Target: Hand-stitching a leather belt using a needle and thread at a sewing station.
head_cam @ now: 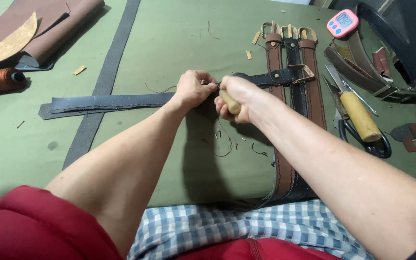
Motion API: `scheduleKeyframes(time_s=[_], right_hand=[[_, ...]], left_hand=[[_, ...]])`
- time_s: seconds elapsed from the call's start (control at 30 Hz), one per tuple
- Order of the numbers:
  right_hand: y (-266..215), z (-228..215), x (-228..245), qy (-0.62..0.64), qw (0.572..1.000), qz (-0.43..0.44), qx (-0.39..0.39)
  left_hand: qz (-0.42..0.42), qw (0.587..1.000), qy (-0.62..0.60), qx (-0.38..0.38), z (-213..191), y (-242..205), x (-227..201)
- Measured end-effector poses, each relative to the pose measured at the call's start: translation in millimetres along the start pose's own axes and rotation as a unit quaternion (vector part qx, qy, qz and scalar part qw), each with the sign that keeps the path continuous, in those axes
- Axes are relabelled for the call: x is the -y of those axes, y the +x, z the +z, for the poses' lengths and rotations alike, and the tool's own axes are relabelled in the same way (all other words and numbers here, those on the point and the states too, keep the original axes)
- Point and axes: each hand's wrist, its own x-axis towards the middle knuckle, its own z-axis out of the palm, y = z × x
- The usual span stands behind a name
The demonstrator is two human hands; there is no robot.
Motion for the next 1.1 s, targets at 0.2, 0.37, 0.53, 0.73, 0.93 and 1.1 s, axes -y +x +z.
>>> scheduleKeyframes(time_s=[0.2,0.37,0.53,0.73,0.93,1.1], right_hand=[[-25,12,-7,-0.194,0.966,-0.136,-0.100],[-14,13,-6,-0.154,0.973,-0.128,-0.112],[-2,5,-5,-0.077,0.988,-0.104,-0.090],[-37,13,-1,-0.001,0.990,-0.105,-0.090],[-81,28,-6,-0.494,0.814,-0.272,-0.140],[-47,11,1,-0.172,0.969,-0.171,-0.053]], left_hand=[[-0.011,1.000,0.001,-0.012,-1,-8,-6],[0.004,1.000,0.024,-0.020,-4,-14,-11],[0.006,0.999,0.041,-0.019,-5,-18,-15],[-0.026,0.999,-0.031,0.015,-8,-8,-8],[-0.049,0.994,-0.094,0.004,-17,-10,-8],[-0.043,0.992,-0.117,0.020,-2,5,9]])
